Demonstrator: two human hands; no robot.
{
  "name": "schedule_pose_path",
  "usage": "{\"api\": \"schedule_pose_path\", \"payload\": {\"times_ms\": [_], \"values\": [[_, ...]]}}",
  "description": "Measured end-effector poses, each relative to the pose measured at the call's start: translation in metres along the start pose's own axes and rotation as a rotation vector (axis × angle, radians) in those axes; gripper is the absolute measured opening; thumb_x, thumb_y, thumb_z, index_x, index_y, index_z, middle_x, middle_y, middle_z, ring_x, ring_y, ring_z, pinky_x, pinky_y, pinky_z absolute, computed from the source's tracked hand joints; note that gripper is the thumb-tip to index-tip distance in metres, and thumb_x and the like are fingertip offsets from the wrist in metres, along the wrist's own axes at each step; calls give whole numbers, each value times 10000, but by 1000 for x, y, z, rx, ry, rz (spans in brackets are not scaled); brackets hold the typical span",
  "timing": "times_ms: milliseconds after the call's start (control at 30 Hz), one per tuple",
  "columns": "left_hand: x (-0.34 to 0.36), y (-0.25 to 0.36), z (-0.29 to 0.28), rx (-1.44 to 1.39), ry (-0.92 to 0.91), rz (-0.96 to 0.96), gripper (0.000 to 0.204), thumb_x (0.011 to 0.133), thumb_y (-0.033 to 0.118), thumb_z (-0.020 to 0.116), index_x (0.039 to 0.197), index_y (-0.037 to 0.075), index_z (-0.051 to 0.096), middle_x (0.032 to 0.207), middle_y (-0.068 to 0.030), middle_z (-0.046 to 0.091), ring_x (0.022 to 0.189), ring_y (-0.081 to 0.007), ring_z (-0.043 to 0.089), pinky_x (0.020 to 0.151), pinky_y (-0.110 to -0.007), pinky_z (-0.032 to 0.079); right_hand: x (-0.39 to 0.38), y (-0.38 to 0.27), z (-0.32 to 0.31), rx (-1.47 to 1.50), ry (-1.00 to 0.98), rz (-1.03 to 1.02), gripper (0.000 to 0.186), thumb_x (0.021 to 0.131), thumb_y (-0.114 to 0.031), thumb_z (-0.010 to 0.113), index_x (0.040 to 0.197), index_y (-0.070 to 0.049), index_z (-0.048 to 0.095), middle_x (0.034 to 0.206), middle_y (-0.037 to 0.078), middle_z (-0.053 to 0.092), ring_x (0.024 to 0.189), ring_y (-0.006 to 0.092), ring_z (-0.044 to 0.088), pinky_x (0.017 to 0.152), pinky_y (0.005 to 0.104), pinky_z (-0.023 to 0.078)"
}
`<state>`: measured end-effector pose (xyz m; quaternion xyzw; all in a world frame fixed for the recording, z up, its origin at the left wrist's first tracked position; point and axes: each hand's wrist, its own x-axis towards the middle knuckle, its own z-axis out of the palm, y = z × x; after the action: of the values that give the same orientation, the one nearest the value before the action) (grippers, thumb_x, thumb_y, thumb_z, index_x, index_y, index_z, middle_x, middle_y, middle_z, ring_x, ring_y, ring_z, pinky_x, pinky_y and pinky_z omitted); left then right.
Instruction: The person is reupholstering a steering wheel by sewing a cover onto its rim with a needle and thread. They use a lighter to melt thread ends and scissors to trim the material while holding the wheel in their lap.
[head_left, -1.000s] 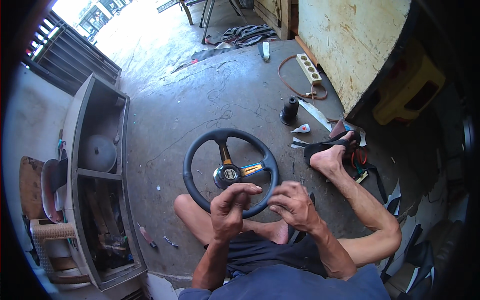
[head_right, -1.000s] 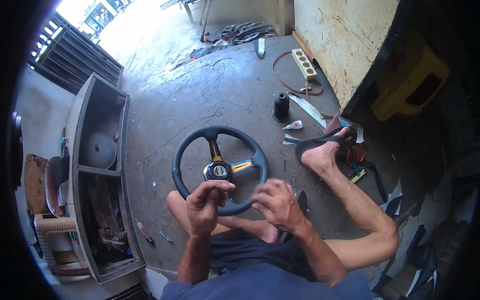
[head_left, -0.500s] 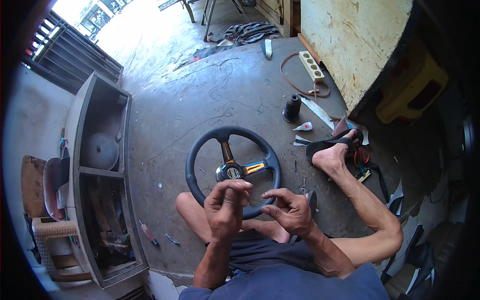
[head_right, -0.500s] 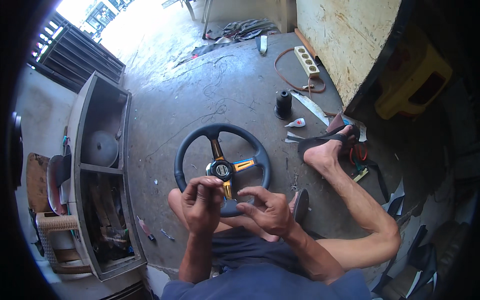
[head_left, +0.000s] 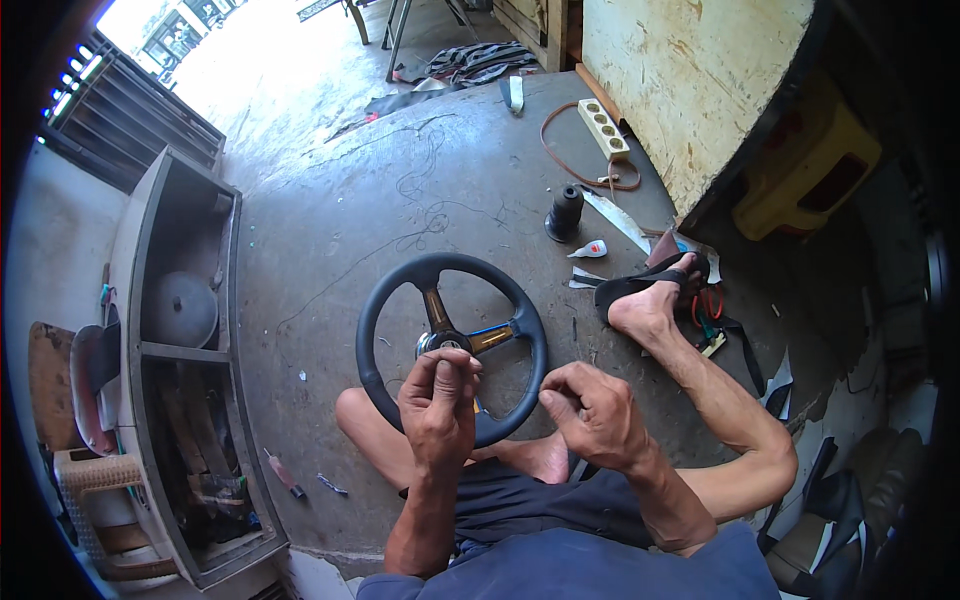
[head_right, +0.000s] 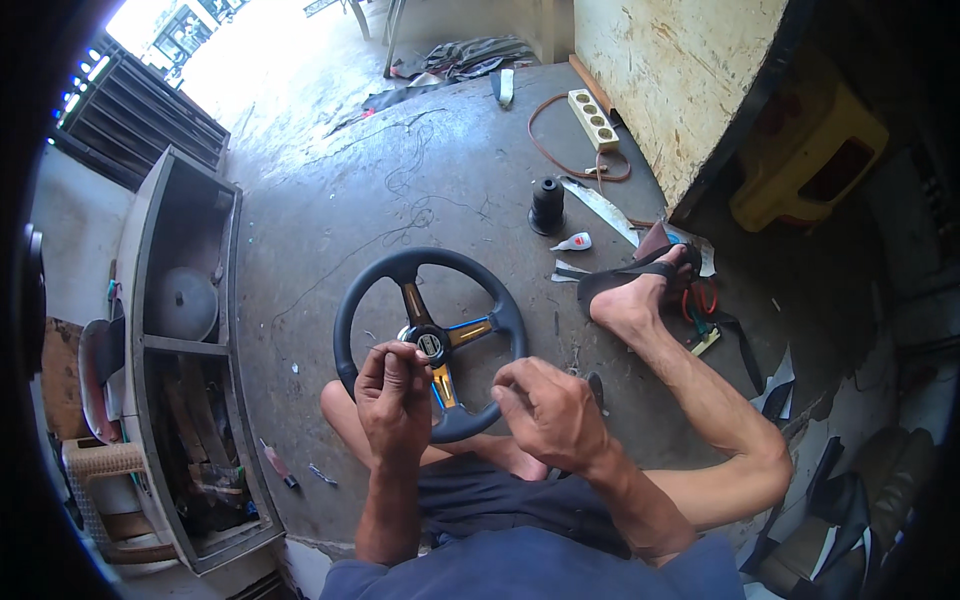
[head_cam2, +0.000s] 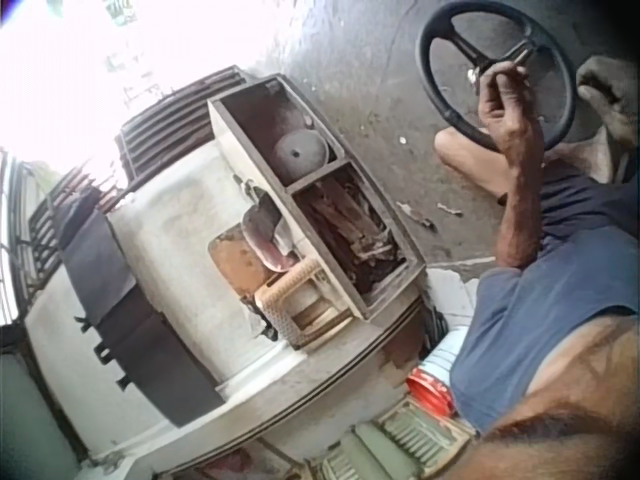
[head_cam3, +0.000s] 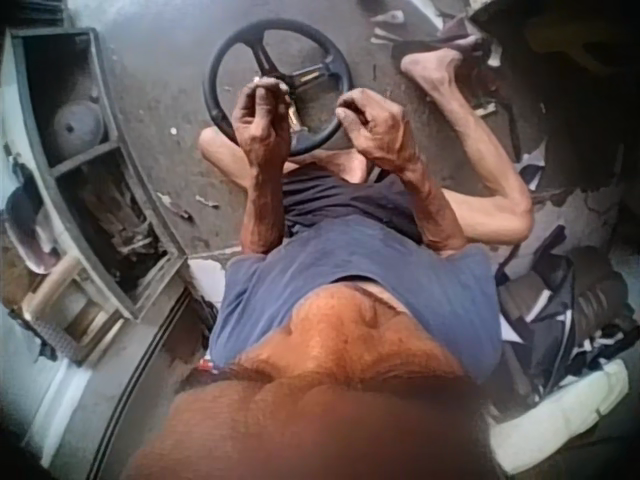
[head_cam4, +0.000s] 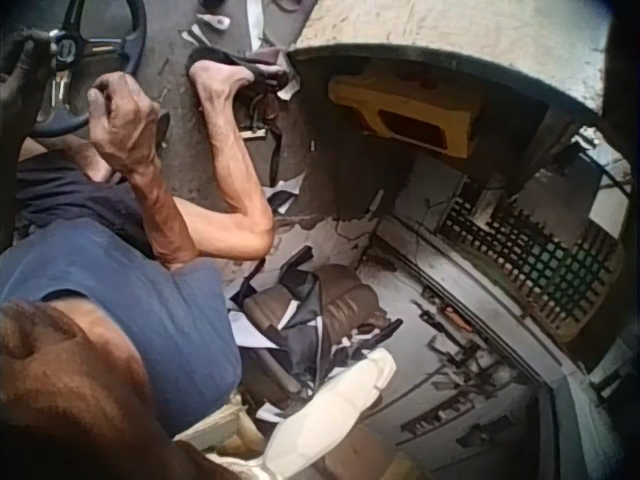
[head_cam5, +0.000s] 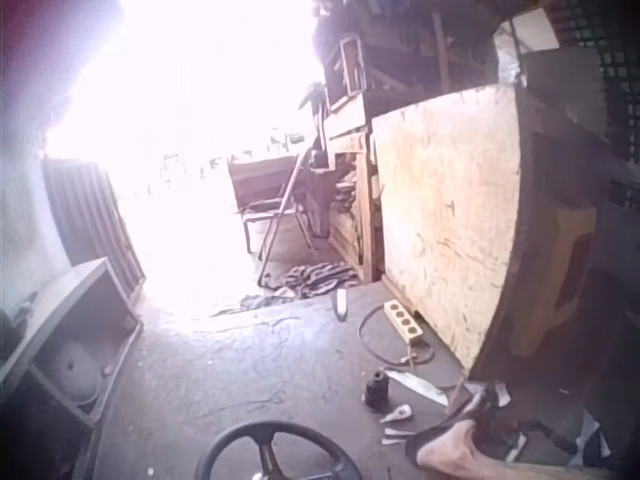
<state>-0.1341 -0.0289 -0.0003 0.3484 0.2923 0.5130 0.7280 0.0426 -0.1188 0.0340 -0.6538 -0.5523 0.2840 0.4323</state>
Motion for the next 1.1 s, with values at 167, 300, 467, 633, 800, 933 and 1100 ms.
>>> {"api": "schedule_pose_path", "payload": {"times_ms": [167, 300, 467, 633, 800, 933, 1100], "values": [[4, -3, 8, -2, -9, 12, 193, 1035, 167, 591, 1079, -5, 665, 949, -79, 666, 735, -74, 520, 680, -212, 425, -7, 14, 10, 127, 101, -57, 103, 867, -69, 747, 934, 8, 738, 705, 99, 677, 584, 150, 610, 531, 301, 470], [16, -3, -3, 37, 98, 69, 180, 1048, 145, 559, 1084, 4, 665, 943, -66, 669, 727, -84, 527, 678, -216, 431, -6, -1, -17, 65, 124, -2, 101, 841, -41, 756, 935, -4, 757, 747, 106, 719, 653, 179, 687, 611, 280, 533], [14, -17, -13, 77, 103, -59, 179, 1044, 159, 570, 1095, 16, 665, 937, -57, 664, 729, -84, 535, 667, -215, 430, -3, -39, -44, 12, 154, -303, 86, 837, -38, 752, 918, -9, 757, 809, 97, 733, 626, 214, 672, 583, 292, 537], [-5, -40, 6, 284, 61, -211, 197, 1043, 183, 578, 1069, 10, 669, 922, -41, 663, 715, -72, 528, 652, -214, 429, -7, -71, -76, 461, -86, -637, 104, 868, -47, 687, 932, -10, 760, 795, 58, 663, 503, 121, 504, 421, 264, 358], [-18, -53, 9, 474, -41, -358, 198, 1044, 175, 575, 1068, 9, 681, 912, -19, 671, 737, -51, 530, 678, -202, 441, -3, -67, -84, 606, -44, -725, 65, 806, -45, 702, 810, -33, 766, 716, 49, 619, 486, 89, 414, 405, 250, 249], [-17, -54, 14, 535, -124, -419, 208, 1039, 186, 580, 1096, 11, 677, 943, -36, 686, 754, -59, 558, 694, -210, 460, -2, -63, -89, 626, -66, -709, 93, 808, -45, 698, 842, -55, 783, 687, 38, 601, 476, 88, 381, 403, 253, 217], [-13, -50, 17, 546, -163, -443, 213, 1028, 164, 598, 1165, 11, 655, 945, -48, 711, 769, -47, 574, 683, -198, 460, 1, -50, -105, 551, -175, -765, 128, 812, -56, 697, 893, -71, 796, 721, 34, 613, 509, 100, 434, 432, 255, 278]]}}
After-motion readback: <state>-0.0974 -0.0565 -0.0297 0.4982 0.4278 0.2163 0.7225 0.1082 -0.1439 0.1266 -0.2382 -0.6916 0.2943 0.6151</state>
